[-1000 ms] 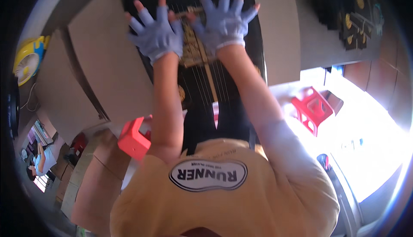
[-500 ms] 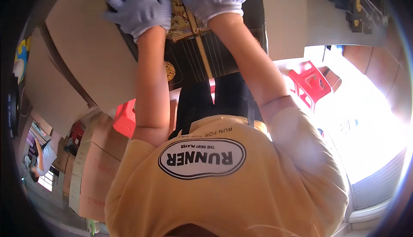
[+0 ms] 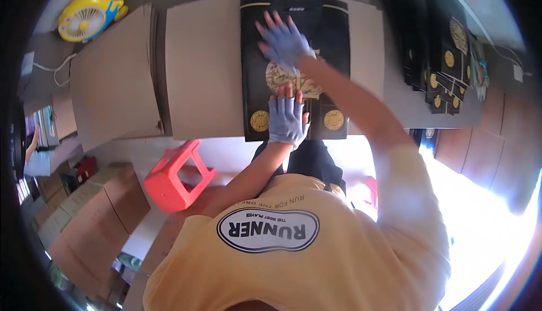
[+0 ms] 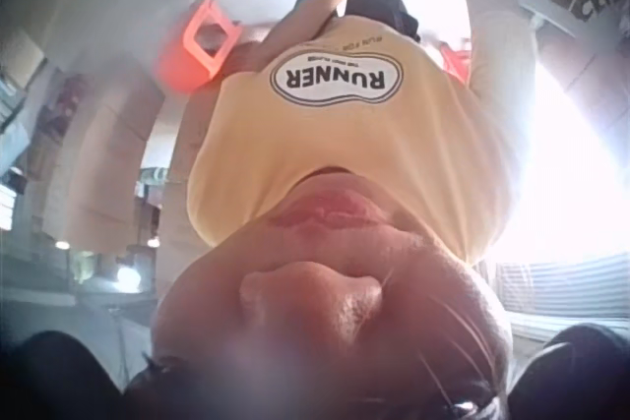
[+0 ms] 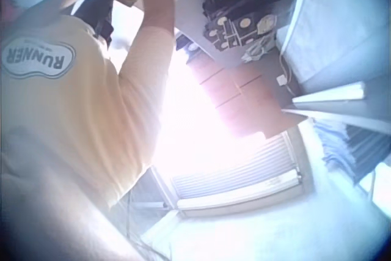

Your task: The person places a black decorative item with gold patterns onto a flat piece of cardboard, folds the cardboard over the item, and then places the wrapped package onto a stack of similar items. This process is repeated continuously throughout the video.

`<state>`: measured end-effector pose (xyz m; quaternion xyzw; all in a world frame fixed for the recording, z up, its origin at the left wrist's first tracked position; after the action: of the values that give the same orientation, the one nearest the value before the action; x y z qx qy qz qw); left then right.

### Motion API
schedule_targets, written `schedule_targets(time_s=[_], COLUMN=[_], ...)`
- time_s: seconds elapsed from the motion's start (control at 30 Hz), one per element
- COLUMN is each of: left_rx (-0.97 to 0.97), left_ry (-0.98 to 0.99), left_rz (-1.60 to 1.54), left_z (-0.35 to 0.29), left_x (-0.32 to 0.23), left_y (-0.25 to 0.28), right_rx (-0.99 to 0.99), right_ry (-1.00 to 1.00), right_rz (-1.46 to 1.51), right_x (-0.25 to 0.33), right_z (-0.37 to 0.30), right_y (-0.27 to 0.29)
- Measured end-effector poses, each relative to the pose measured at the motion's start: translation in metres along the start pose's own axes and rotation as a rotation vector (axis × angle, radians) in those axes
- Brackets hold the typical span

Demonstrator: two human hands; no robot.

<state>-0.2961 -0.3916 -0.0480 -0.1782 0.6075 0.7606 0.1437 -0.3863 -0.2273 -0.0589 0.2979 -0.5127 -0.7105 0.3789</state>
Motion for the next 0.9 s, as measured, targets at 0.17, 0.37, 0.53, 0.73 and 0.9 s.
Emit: schedule_targets(time_s=[0.17, 0.37, 0.53, 0.73, 0.9], left_rx=[0.024, 0.091, -0.072, 0.090, -0.007], left_ry=[-0.028, 0.097, -0.139, -0.087, -0.189], left_rz=[-0.060, -0.225, 0.112, -0.118, 0.052], left_z=[-0.003, -0.001, 0.001, 0.009, 0.000], left_x=[-0.008, 0.012, -0.003, 0.015, 0.004], left_y=[0.004, -0.009, 0.001, 0.001, 0.005], right_rx=[0.019, 0.303, 0.493, 0.450, 0.176], right_ry=[-0.164, 0.305, 0.461, -0.314, -0.439], right_rz=[-0.070, 0.183, 0.788, 0.310, -0.014], right_x=[0.007, 0.185, 0.227, -0.009, -0.180], right_z=[0.161, -0.026, -0.116, -0.065, -0.042], right_y=[-0.043, 0.000, 0.061, 0.110, 0.025])
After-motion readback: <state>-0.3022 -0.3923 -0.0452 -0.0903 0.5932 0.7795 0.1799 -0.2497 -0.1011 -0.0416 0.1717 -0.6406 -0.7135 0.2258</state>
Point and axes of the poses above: each hand's wrist, its own z-axis towards the middle knuckle, its own y-axis out of the back of the hand, x = y × z, the point moved 7 cm from there along z, towards the middle knuckle, and after that the axes turned 13 degrees about -y, right-handed, at the moved point
